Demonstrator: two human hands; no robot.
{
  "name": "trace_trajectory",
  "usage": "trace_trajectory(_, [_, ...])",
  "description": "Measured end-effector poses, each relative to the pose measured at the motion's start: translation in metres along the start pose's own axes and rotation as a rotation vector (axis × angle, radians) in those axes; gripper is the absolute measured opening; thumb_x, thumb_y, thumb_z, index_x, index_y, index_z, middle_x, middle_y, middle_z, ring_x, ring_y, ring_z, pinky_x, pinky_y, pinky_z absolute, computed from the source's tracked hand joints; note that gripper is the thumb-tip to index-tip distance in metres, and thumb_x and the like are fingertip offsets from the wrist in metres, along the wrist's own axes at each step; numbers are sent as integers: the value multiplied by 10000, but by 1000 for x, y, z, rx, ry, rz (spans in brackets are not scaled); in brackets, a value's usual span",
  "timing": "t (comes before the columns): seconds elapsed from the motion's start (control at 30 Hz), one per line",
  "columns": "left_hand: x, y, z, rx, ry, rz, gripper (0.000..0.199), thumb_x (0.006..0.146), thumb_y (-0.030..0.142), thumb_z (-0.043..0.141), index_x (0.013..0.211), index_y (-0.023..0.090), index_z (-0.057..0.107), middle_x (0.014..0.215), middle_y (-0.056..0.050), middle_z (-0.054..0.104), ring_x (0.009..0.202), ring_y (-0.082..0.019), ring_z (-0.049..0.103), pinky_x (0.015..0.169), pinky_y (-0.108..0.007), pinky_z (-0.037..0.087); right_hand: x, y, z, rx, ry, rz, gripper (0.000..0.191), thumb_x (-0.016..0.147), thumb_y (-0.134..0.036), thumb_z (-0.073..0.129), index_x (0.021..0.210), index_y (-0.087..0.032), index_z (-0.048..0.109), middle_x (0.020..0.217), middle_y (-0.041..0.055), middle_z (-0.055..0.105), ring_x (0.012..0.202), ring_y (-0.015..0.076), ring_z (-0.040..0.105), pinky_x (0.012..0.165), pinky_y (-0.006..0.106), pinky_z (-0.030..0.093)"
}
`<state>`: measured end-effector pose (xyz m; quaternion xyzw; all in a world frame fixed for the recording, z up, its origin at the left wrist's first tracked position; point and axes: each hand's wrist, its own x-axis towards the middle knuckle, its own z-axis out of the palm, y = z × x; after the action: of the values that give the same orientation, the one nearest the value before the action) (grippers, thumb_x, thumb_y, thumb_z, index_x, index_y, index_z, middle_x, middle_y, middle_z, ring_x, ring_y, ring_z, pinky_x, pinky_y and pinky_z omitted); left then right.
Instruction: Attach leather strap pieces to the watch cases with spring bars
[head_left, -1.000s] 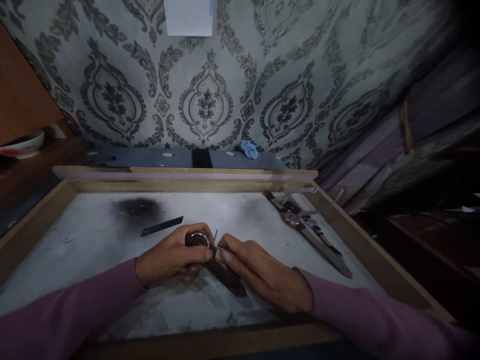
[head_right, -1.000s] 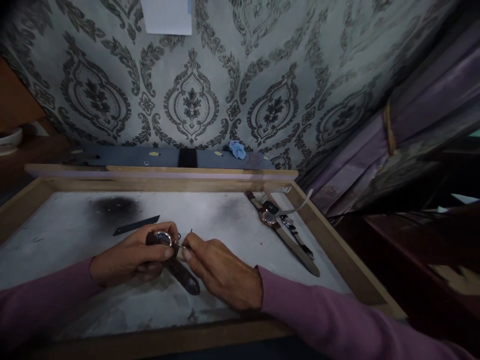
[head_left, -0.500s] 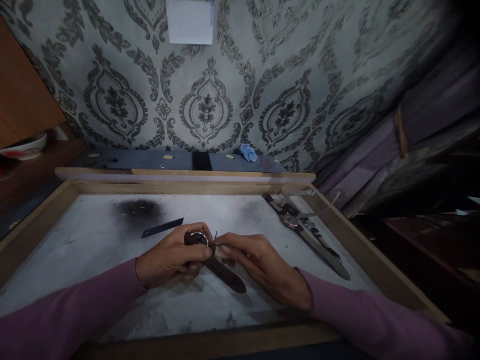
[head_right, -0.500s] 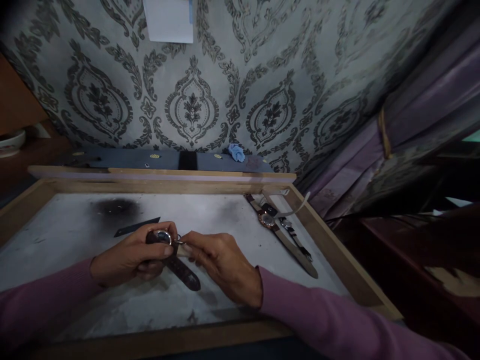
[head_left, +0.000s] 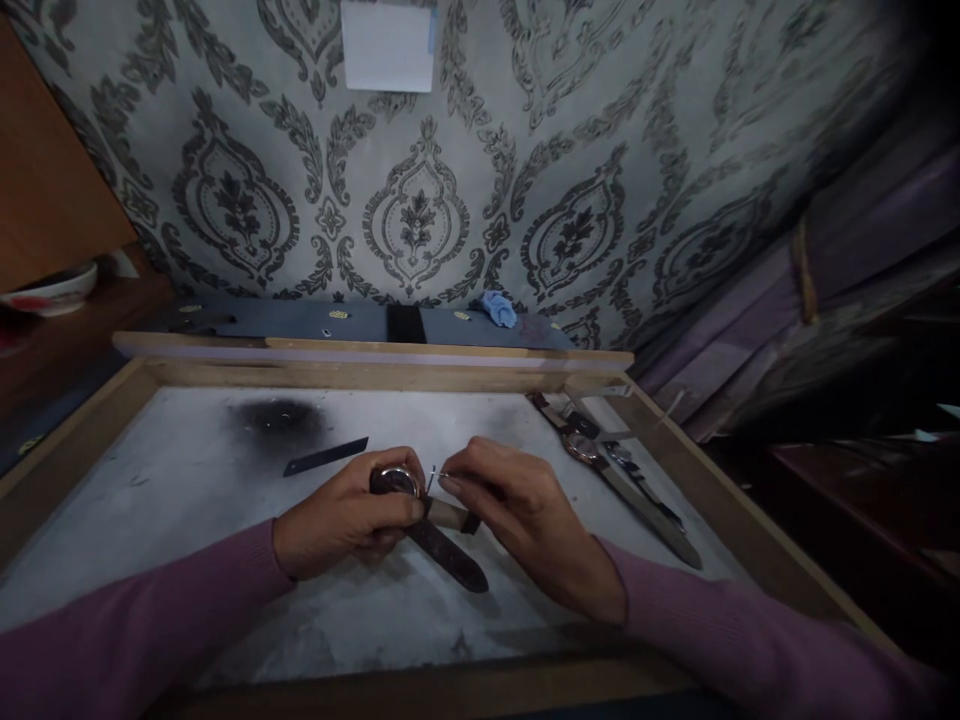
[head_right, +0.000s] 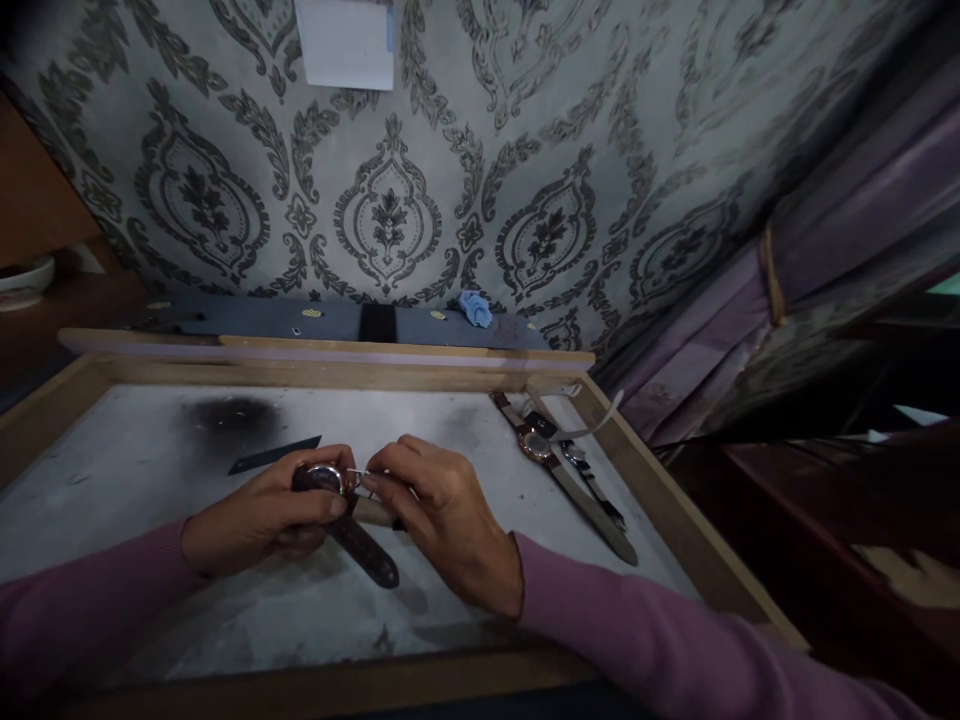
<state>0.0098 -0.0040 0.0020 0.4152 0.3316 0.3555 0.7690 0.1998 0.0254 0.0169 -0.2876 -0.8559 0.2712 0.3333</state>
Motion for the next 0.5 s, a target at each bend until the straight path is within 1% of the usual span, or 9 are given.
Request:
trace_trajectory(0.1, [1,-1,0,-6,12,-7,206,726,215,663,738,187,459,463,120,327,355,-11,192,355,-169,129,-1,0,2,124,-63,122,243,951,-265,462,722,-183,470,574,-57,396,504,84,376,474,201,302])
trace_trajectory(0.17, [1,-2,-1,-20,21,-8,193,717,196,651,738,187,459,463,118,326,351,-10,198,349,-168,128,-3,-1,3,119,-87,165,255,970,-275,404,729,-194,428,578,-61,373,505,88,355,482,214,293])
trace_trajectory(0.27, [2,-4,-2,-43,17,-24,169,705,164,621,752,192,461,448,121,330,345,-12,197,340,-158,135,-7,-1,4,88,-118,197,218,991,-265,329,807,-198,425,579,-66,364,502,97,347,497,232,289])
trace_trajectory(0.37, [2,-4,-3,-53,15,-50,155,698,149,594,767,199,464,428,122,357,334,-14,192,330,-149,144,-10,0,5,94,-119,185,190,993,-258,322,851,-200,434,599,-59,390,515,104,358,505,236,300])
trace_trajectory(0.5, [2,-2,-2,-45,20,-61,134,704,155,579,748,201,461,409,122,366,329,-15,190,324,-140,154,-10,0,5,47,-66,103,211,978,-218,361,788,-193,451,719,1,483,642,124,448,582,245,365])
